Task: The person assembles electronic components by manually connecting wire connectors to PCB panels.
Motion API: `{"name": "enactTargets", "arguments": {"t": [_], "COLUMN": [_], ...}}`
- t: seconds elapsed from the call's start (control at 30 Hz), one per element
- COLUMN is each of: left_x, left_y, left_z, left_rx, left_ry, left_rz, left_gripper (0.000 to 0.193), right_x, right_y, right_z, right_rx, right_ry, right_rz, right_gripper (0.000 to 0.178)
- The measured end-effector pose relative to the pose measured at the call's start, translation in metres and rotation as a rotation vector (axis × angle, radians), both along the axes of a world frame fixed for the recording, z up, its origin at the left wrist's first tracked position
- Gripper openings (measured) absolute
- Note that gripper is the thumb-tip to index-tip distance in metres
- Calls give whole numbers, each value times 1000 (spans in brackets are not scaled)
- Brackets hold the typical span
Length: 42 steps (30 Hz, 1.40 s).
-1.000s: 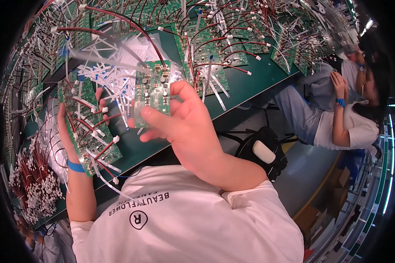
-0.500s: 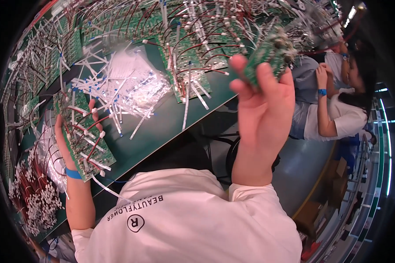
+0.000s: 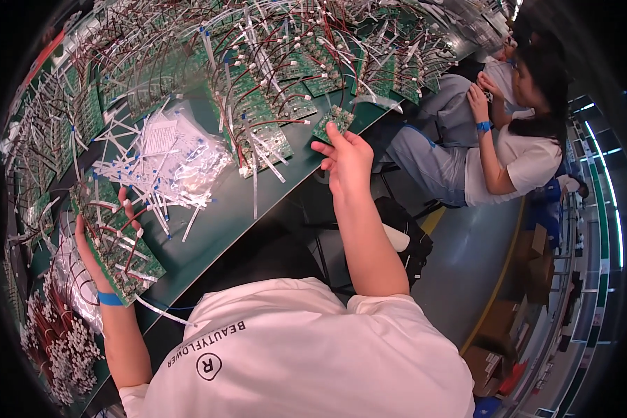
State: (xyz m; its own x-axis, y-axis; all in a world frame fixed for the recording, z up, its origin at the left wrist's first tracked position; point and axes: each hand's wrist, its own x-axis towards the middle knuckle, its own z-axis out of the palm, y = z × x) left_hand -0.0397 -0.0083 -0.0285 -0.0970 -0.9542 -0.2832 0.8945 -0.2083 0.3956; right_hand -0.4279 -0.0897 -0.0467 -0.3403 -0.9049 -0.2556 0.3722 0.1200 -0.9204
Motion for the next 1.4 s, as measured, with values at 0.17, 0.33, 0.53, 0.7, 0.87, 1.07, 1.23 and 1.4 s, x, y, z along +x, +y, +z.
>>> {"name": "enactTargets", "arguments": {"t": [0.17,0.33,0.53,0.7,0.87,1.07,1.23,1.4], "left_x": [-2,-3,-6,-6,-2,-8,-8,-1], "left_y": [0,0,-2,-1,4,4,5,15], "left_z": [2,5,6,3,1,9,19,21], "left_rx": [8,-37,-50,-87,-54,-78,-132,-110], "left_ry": [-50,14,0,-58,0,25,149,179], "left_rz": [5,-49,-33,0,14,34,31,44], "left_gripper": [66,66,66,67,69,70,69,63], "right_x": [-11,-4,13,24,8,-20,-11,-24], "right_y": [-18,-28,-61,-72,-85,-84,-85,-79], "right_z": [-1,6,15,19,20,16,19,19], "right_rx": [30,47,13,131,139,60,173,-10], "right_ry": [-178,-275,-239,-50,315,385,704,803], "right_rz": [-33,-3,64,82,254,383,425,320], "right_gripper": [17,18,18,24,28,27,23,24]}}
